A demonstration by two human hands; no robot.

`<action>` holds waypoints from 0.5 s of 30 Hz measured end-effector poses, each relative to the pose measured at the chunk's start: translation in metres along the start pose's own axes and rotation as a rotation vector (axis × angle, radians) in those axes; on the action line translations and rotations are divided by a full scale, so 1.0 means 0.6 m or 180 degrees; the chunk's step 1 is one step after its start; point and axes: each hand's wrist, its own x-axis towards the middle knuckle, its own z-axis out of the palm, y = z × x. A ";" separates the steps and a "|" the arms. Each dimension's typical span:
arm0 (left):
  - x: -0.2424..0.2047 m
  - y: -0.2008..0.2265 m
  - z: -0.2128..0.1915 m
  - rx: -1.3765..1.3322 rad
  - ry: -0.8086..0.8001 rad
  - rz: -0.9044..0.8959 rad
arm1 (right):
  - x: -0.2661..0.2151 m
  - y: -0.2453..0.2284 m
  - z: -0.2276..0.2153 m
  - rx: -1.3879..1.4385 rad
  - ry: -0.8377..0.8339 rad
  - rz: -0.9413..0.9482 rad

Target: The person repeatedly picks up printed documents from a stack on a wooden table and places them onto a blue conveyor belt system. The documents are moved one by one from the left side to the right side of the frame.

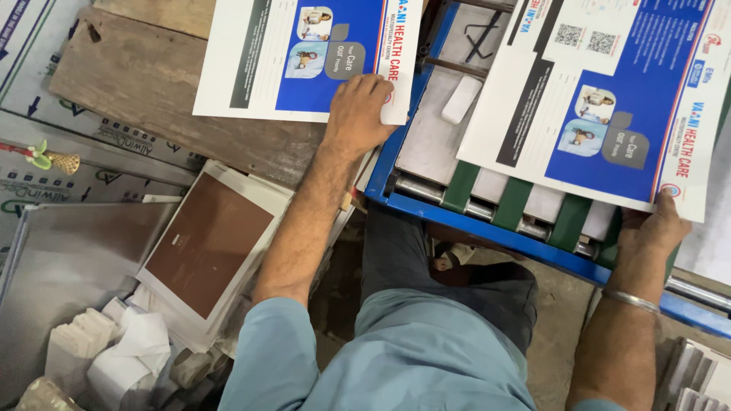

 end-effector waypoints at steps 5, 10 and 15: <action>0.000 0.004 -0.007 0.0051 -0.0138 -0.0025 | 0.020 0.013 -0.029 -0.0280 -0.0078 0.0496; 0.024 -0.002 -0.071 -0.0631 -0.0706 -0.0081 | -0.018 0.019 -0.043 -0.0555 0.0065 0.0691; 0.102 -0.073 -0.176 -0.0078 -0.0438 -0.1536 | -0.088 -0.007 0.053 -0.0960 -0.0315 0.0769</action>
